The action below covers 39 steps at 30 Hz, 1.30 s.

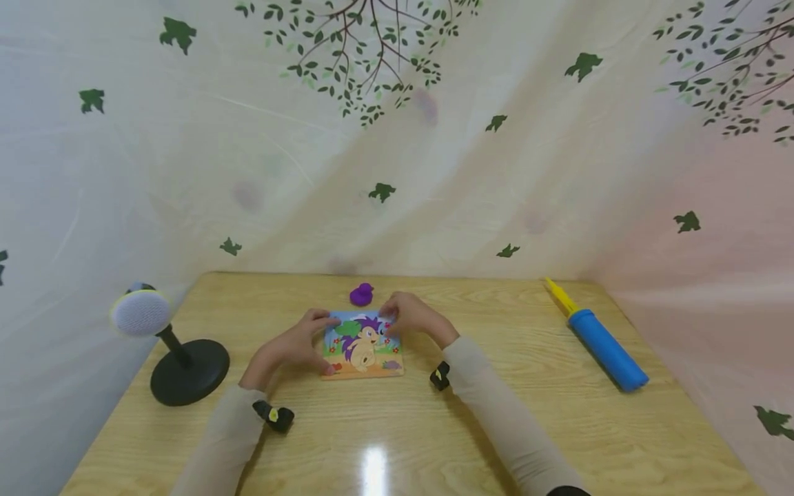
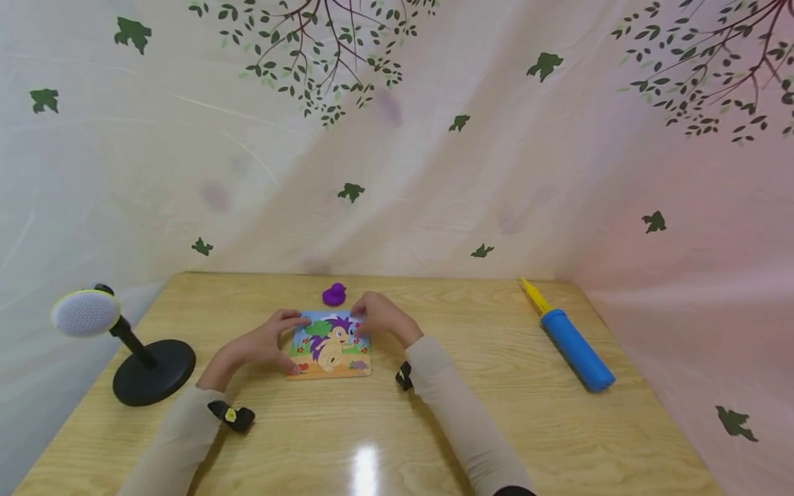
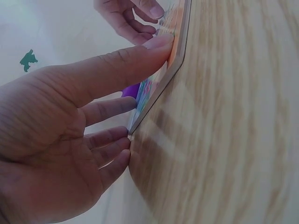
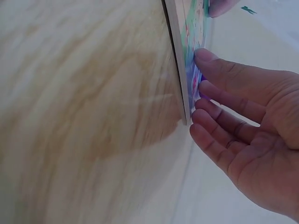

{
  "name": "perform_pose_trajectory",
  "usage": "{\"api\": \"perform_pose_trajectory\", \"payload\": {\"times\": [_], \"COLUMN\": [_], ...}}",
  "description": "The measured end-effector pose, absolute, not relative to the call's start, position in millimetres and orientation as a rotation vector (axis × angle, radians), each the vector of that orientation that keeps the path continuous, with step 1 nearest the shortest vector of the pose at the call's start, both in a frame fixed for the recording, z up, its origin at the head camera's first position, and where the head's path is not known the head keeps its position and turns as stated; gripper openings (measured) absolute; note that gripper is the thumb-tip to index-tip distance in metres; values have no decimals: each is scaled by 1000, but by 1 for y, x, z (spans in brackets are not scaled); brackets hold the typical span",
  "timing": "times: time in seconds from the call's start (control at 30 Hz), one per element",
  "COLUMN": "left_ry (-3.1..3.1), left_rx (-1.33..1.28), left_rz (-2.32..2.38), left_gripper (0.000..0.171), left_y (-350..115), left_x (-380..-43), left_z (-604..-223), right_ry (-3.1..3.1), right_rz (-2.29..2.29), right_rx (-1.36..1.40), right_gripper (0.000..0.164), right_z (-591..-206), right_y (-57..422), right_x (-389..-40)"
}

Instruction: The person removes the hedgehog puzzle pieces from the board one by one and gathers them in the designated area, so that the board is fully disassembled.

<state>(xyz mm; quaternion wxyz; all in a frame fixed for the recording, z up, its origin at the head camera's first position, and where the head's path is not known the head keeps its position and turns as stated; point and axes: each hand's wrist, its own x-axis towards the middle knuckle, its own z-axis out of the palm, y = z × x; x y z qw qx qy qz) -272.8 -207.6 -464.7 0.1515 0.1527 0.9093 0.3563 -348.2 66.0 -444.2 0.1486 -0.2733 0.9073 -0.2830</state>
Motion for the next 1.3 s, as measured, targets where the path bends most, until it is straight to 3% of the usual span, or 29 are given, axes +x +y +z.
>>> {"api": "perform_pose_trajectory", "payload": {"times": [0.57, 0.83, 1.3], "left_ry": [2609, 2609, 2588], "left_rx": [441, 445, 483], "left_rz": [1022, 1017, 1036], "left_gripper": [93, 95, 96], "left_y": [-207, -208, -209], "left_x": [-273, -274, -271], "left_z": [-461, -463, -462], "right_ry": [2591, 2584, 2545], "right_rz": [-685, -629, -623], "right_rx": [-807, -825, -880], "right_gripper": [37, 48, 49], "right_z": [-437, -436, -437], "right_y": [61, 59, 58], "right_x": [-358, -360, -363]}}
